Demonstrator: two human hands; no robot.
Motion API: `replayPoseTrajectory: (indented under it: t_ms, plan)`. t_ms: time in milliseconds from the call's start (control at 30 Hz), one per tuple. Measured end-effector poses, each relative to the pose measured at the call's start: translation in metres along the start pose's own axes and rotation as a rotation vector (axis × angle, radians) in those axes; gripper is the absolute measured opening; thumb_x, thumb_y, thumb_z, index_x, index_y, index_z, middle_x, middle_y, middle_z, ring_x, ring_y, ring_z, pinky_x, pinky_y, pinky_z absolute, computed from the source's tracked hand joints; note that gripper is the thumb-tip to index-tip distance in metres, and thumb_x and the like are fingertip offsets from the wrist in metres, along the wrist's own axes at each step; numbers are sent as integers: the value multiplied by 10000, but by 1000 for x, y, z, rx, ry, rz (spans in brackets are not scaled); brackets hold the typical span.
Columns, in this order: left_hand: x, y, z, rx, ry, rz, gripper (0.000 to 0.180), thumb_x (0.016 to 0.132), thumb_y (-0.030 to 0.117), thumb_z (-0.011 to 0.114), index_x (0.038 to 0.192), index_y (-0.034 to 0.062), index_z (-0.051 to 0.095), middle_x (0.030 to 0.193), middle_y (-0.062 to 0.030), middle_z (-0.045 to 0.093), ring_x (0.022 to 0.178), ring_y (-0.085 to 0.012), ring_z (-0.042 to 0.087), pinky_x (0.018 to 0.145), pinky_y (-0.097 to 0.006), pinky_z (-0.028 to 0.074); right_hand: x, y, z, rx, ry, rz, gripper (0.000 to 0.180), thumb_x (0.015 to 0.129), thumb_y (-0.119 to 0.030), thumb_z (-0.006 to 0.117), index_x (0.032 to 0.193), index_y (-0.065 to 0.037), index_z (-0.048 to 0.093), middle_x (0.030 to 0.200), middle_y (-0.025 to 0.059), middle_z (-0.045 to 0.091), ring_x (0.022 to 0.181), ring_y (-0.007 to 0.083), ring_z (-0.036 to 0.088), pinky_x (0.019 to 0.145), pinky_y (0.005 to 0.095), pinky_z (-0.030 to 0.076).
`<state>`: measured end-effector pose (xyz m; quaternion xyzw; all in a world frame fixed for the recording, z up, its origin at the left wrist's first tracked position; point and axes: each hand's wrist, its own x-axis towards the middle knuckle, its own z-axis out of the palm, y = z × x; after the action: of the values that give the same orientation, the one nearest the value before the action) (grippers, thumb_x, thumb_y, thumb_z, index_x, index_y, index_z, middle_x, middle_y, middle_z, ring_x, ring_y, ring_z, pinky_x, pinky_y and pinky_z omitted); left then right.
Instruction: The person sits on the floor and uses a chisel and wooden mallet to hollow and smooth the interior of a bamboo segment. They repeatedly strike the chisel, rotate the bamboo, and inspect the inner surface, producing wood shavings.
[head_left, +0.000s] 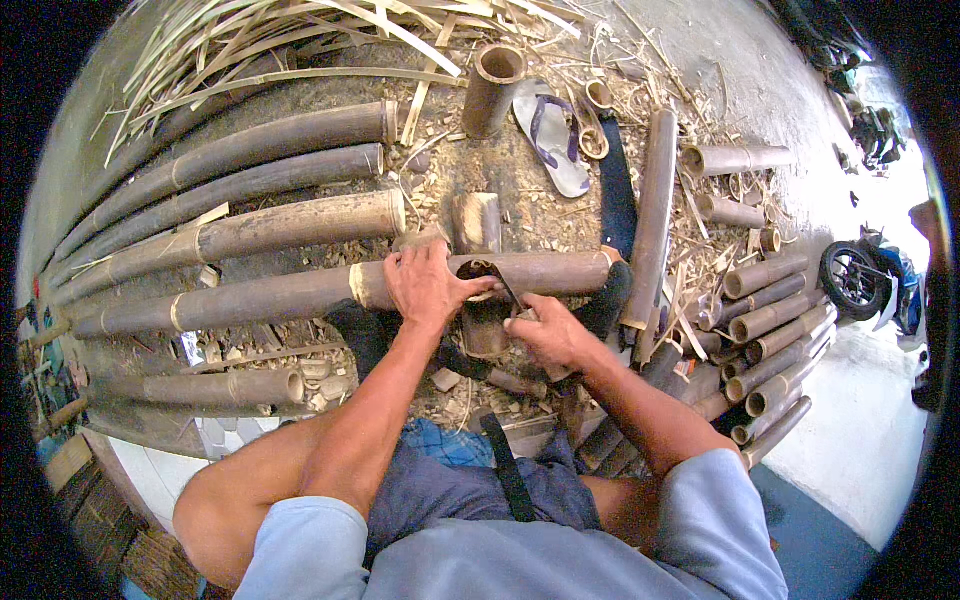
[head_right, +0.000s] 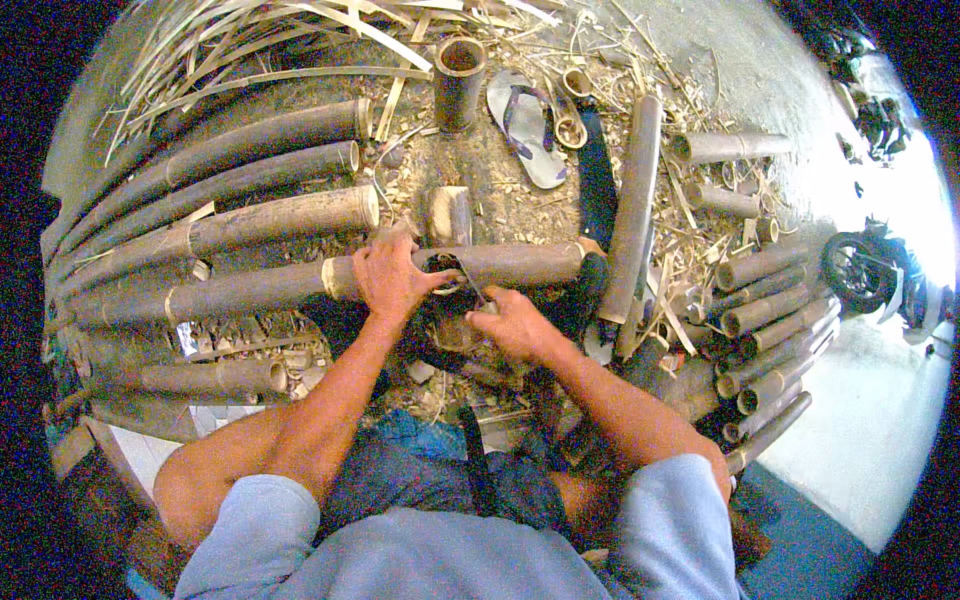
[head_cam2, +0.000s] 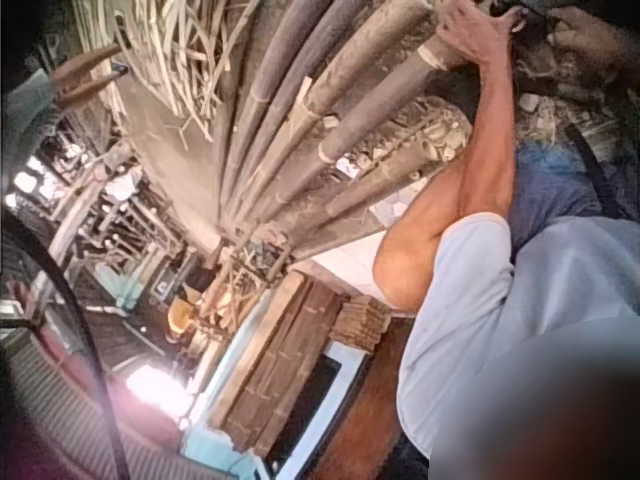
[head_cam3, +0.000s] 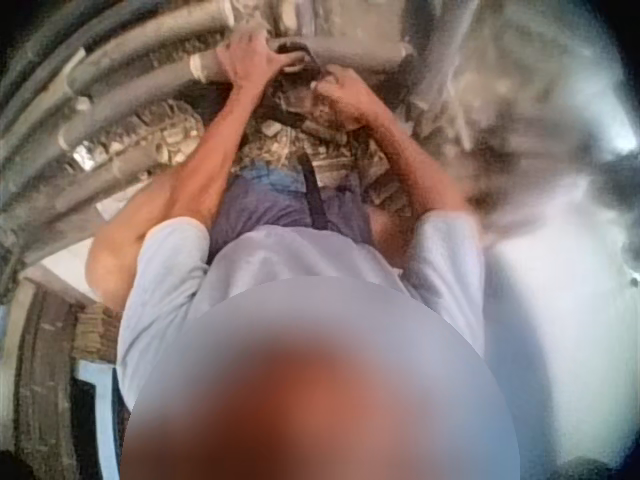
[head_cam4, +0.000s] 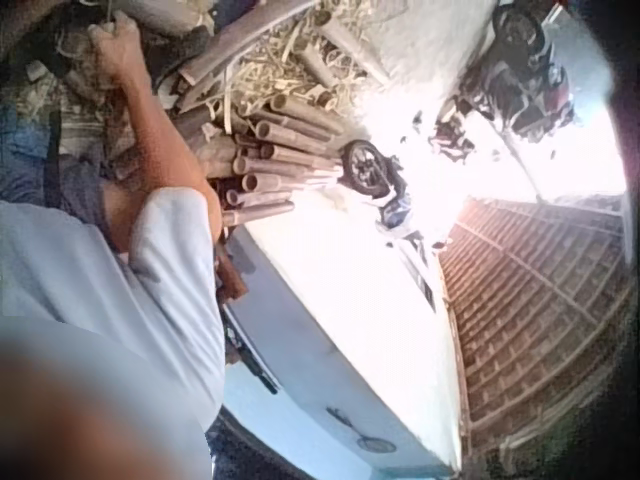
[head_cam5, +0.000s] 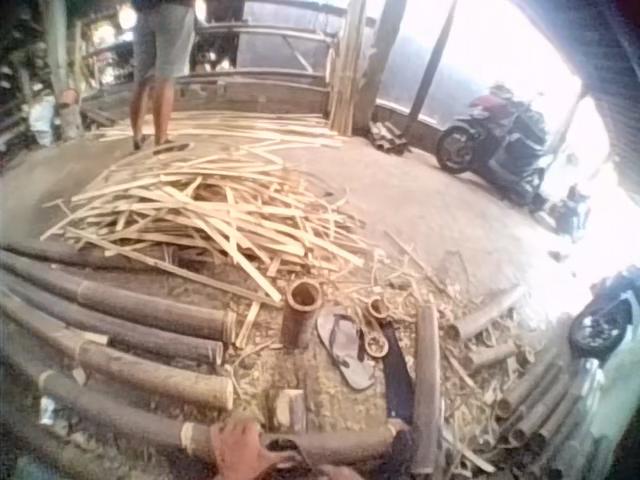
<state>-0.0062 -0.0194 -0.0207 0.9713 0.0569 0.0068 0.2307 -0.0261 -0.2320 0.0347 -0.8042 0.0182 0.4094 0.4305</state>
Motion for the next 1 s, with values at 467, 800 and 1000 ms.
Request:
replayPoseTrajectory:
  t_ms: [467, 800, 1000]
  plan:
    - [8, -24, -22, 3, -317, 233, 860, 598, 704, 808, 1223, 131, 665, 1211, -95, 682, 1148, -262, 605, 984, -459, 402, 36, -16, -24, -440, -173, -167, 492, 815, -408, 651, 1122, -27, 693, 981, 265, 718, 926, 424, 702, 834, 516, 545]
    - [-4, -50, -17, 101, -318, 472, 891, 664, 509, 839, 1417, 138, 540, 1345, -72, 621, 1243, -262, 576, 1033, -449, 425, 8, -5, 88, 203, 94, -85, 423, 909, -339, 689, 1138, 14, 647, 770, 101, 676, 690, 244, 667, 633, 376, 530]
    - [-2, -70, 3, -97, -154, 510, 592, 744, 353, 796, 1279, 136, 666, 1259, -73, 695, 1180, -249, 638, 976, -421, 447, 16, -57, 120, 1123, 121, 262, 276, 962, -357, 644, 1004, -110, 527, 650, 25, 542, 496, 187, 556, 438, 380, 488]
